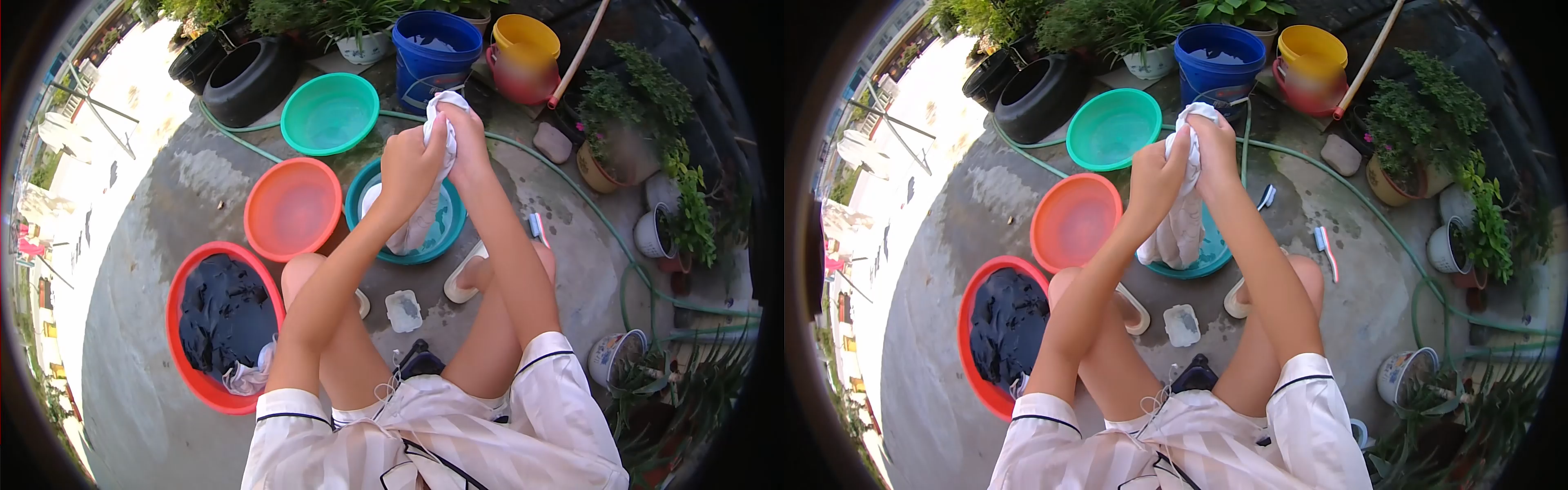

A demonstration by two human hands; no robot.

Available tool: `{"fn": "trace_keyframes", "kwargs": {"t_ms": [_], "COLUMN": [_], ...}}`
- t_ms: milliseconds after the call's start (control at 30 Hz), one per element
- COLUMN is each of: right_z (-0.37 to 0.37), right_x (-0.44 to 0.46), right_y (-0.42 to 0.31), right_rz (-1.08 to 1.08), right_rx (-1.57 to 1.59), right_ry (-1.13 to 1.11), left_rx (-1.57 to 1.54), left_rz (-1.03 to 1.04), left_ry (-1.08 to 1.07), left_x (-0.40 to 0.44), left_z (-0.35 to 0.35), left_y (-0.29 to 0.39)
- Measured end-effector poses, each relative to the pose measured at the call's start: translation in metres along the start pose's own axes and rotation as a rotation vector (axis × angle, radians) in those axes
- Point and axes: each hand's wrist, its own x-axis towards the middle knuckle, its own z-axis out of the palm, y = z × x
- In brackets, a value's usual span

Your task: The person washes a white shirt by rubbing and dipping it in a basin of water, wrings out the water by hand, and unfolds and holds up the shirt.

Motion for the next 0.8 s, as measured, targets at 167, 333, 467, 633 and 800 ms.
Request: {"fn": "trace_keyframes", "kwargs": {"t_ms": [167, 333, 467, 633, 800], "right_z": [0.025, 0.001, 0.012, 0.021, 0.006], "right_x": [-0.037, 0.002, -0.020, -0.022, -0.010], "right_y": [0.023, 0.003, 0.018, 0.016, 0.013], "right_rz": [0.004, -0.150, -0.134, -0.195, -0.149], "right_rx": [-0.132, -0.084, -0.193, -0.264, -0.157], "right_ry": [0.037, -0.008, 0.041, -0.012, 0.044], "left_rx": [-0.386, -0.046, -0.179, -0.248, -0.209], "left_rz": [-0.160, -0.002, -0.076, -0.098, -0.034], "left_ry": [0.084, 0.004, 0.068, 0.069, 0.054], "left_x": [0.023, -0.003, 0.012, 0.013, 0.004], "left_z": [-0.015, 0.003, -0.005, -0.009, 0.009], "left_y": [-0.025, 0.000, -0.015, -0.014, -0.017]}}
